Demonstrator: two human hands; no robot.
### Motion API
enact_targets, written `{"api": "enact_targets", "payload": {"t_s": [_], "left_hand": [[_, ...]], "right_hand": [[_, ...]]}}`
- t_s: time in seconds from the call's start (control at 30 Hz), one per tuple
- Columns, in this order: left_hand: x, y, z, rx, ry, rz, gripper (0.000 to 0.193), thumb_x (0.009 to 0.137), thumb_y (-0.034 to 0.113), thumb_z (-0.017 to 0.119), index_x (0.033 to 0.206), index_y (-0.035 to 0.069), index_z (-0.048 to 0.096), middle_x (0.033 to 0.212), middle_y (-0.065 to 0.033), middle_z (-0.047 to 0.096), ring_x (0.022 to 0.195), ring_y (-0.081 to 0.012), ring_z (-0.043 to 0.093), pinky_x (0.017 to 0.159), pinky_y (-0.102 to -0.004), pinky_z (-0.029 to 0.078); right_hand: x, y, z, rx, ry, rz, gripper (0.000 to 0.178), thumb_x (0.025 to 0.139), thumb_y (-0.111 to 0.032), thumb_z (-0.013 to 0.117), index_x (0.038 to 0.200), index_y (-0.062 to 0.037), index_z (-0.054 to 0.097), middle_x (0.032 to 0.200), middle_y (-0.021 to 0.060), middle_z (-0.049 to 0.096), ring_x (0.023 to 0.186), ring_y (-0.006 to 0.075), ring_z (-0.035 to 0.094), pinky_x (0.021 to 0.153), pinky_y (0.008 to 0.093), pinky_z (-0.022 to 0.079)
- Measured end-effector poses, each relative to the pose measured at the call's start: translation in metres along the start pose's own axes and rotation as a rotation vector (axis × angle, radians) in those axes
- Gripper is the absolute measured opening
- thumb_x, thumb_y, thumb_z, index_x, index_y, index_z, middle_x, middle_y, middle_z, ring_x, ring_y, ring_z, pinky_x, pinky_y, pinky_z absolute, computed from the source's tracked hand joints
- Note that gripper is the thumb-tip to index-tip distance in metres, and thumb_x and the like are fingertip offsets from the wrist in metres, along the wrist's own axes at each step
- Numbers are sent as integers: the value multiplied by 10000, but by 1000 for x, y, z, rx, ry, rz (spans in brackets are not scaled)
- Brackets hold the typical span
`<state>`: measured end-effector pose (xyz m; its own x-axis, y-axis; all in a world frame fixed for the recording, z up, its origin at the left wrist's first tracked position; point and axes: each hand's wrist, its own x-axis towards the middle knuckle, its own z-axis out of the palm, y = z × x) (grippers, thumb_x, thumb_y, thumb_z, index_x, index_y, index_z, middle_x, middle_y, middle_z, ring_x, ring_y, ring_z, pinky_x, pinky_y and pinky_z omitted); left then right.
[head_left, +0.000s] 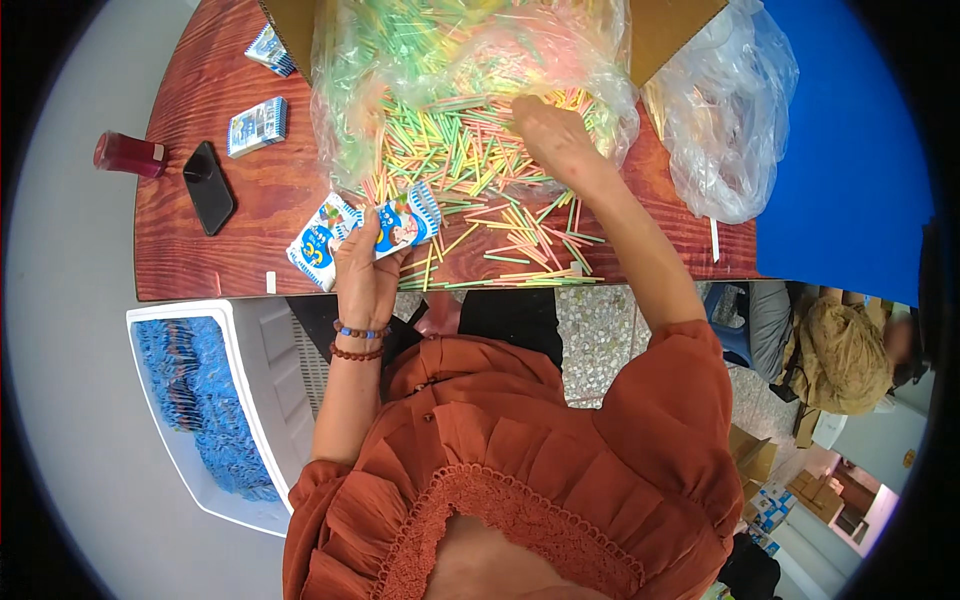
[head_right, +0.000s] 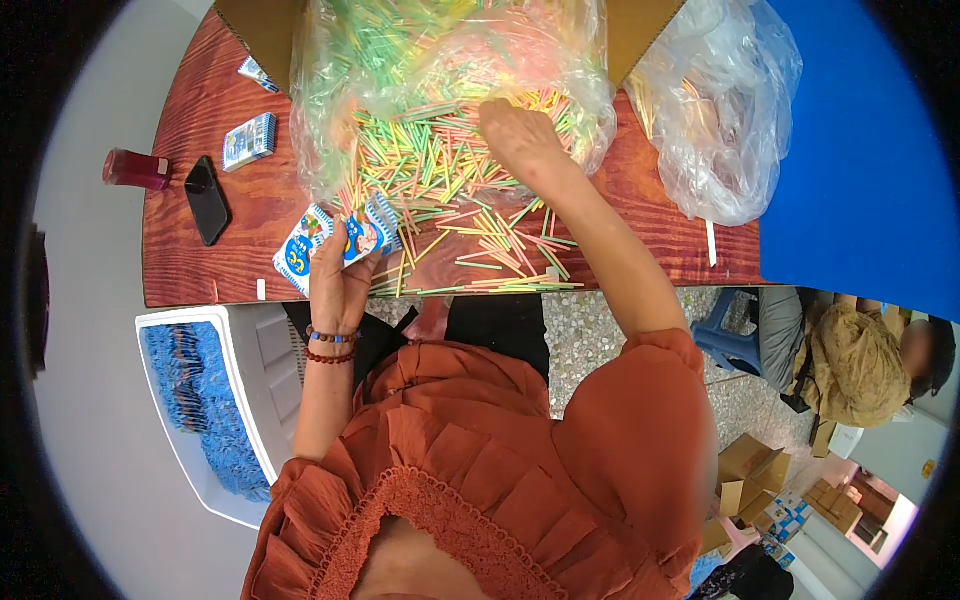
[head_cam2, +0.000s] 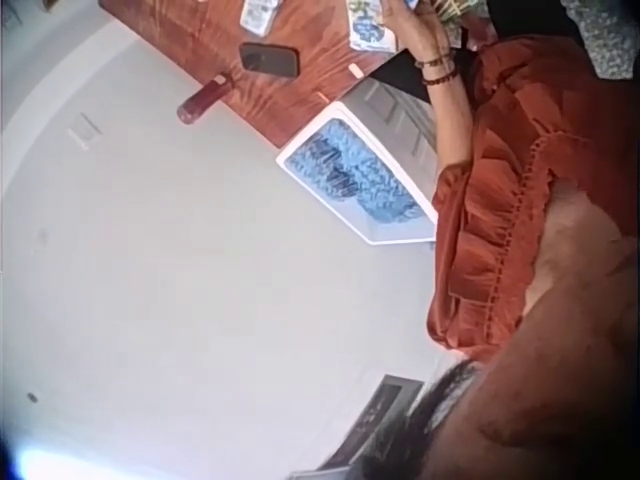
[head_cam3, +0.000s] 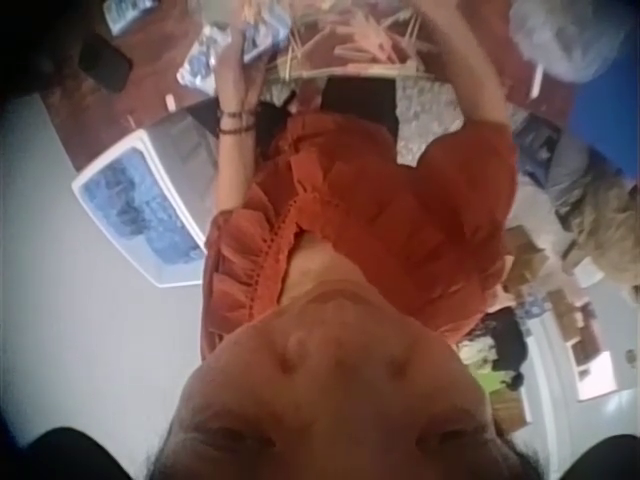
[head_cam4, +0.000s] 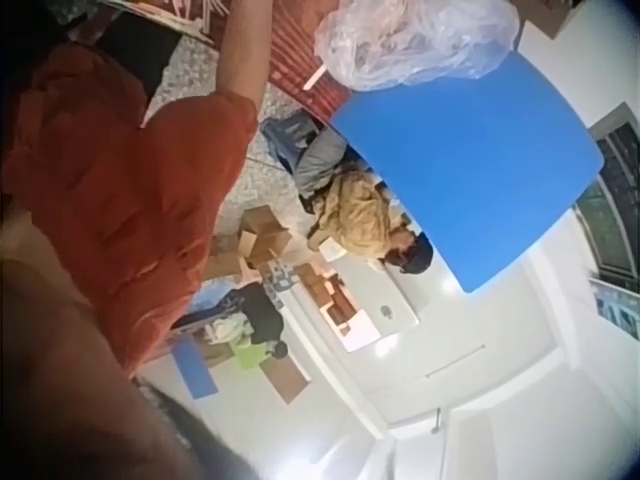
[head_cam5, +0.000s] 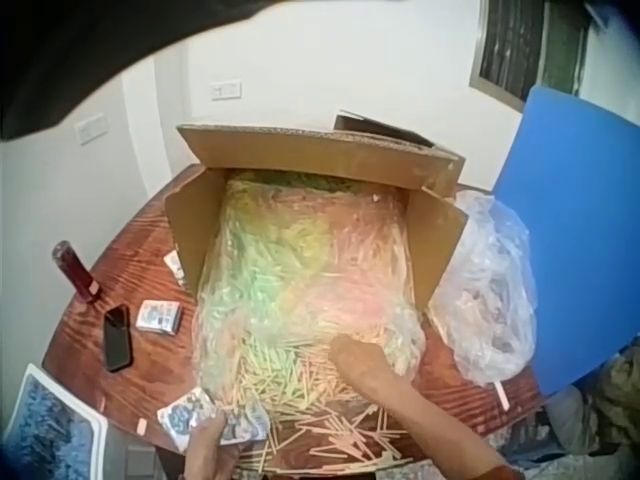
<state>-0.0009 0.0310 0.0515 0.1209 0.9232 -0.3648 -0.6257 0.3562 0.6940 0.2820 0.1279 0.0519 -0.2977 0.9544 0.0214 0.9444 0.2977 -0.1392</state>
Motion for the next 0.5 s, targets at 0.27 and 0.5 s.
{"api": "enact_targets", "payload": {"t_s": [0.27,0.5], "left_hand": [[1,4,-2,-60,35,11,225,968,213,571,1026,7,637,1014,-110,682,895,-213,676,786,-397,580],[1,3,-4,-69,21,-31,223,972,214,564,1020,7,634,1016,-109,682,914,-213,672,817,-391,568]], "right_hand": [[-5,19,3,-32,165,-99,246,893,-100,504,1105,22,521,979,198,599,986,341,598,759,424,523],[-6,8,-9,1600,256,457,226,1007,-133,423,1110,46,516,970,160,597,930,258,621,958,436,501]]}}
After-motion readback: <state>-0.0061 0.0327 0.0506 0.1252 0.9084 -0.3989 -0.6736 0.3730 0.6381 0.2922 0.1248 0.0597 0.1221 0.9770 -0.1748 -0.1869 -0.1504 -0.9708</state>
